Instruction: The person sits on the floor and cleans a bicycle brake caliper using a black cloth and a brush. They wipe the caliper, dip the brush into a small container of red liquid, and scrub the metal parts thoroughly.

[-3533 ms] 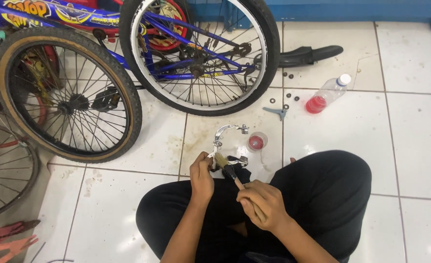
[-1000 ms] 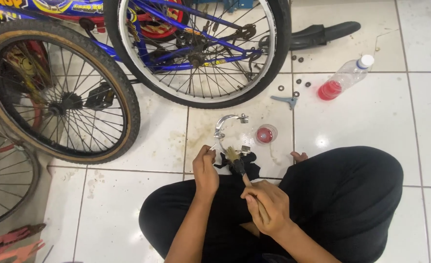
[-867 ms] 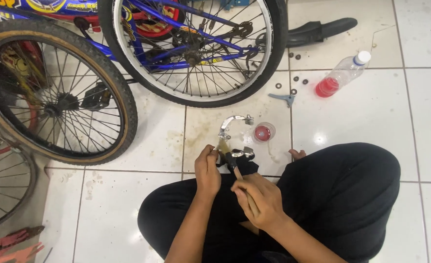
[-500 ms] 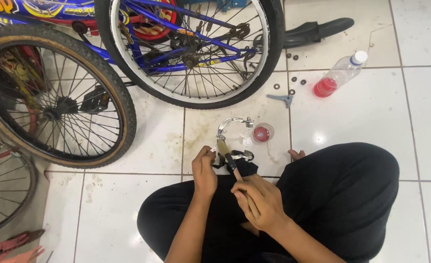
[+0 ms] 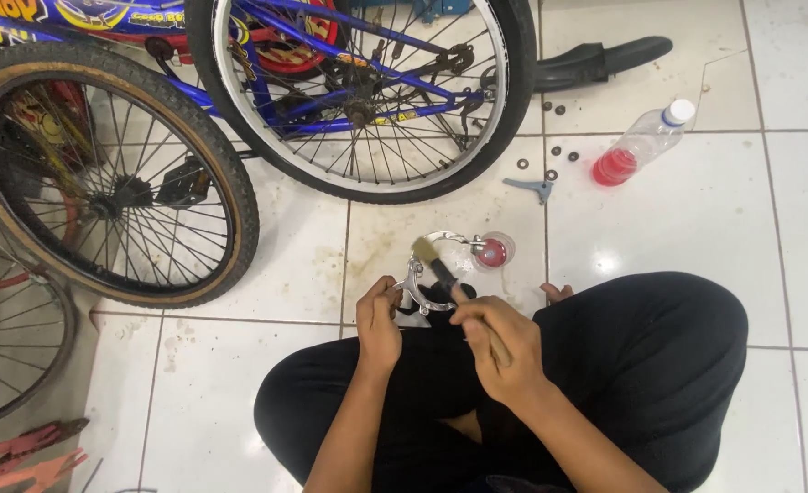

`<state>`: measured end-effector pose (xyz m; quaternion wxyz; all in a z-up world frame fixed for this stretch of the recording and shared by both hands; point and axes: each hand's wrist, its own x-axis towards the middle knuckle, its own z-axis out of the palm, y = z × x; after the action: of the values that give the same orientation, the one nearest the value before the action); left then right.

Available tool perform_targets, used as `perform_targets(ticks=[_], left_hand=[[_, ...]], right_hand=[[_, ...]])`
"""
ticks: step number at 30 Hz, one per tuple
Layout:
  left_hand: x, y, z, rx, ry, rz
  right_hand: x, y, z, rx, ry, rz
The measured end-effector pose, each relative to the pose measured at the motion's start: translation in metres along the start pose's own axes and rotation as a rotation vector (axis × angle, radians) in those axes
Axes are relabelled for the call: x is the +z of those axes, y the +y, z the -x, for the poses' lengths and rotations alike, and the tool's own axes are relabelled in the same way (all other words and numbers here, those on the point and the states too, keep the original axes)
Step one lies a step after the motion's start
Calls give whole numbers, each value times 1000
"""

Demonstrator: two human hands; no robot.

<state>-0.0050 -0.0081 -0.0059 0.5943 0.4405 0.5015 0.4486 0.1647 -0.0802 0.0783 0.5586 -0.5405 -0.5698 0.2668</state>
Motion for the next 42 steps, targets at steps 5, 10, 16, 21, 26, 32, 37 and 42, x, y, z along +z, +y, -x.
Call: perform_targets(ticks=[5,10,16,21,26,32,37,42], left_hand=[[4,10,1,64,-7,-115],[4,5,0,53,-16,-90],[2,7,2,21,6,-45],[5,10,-3,-18,52,-53],[4,7,-2,-10,53,-37],[5,7,-2,13,66,-80],[11,12,-5,-3,82,-120],[18,30,-7,67,132,-282]], right_hand=[[-1,-4,6,-3,76,43],[-1,-5,9,-41,-22,49],[-3,4,15,-19,160,97],[0,3,11,22,205,195],[5,10,13,-61,187,191],[-1,12,11,-37,156,226],[-13,22,-1,-124,-1,358],[-31,28,-43,-145,-58,430]])
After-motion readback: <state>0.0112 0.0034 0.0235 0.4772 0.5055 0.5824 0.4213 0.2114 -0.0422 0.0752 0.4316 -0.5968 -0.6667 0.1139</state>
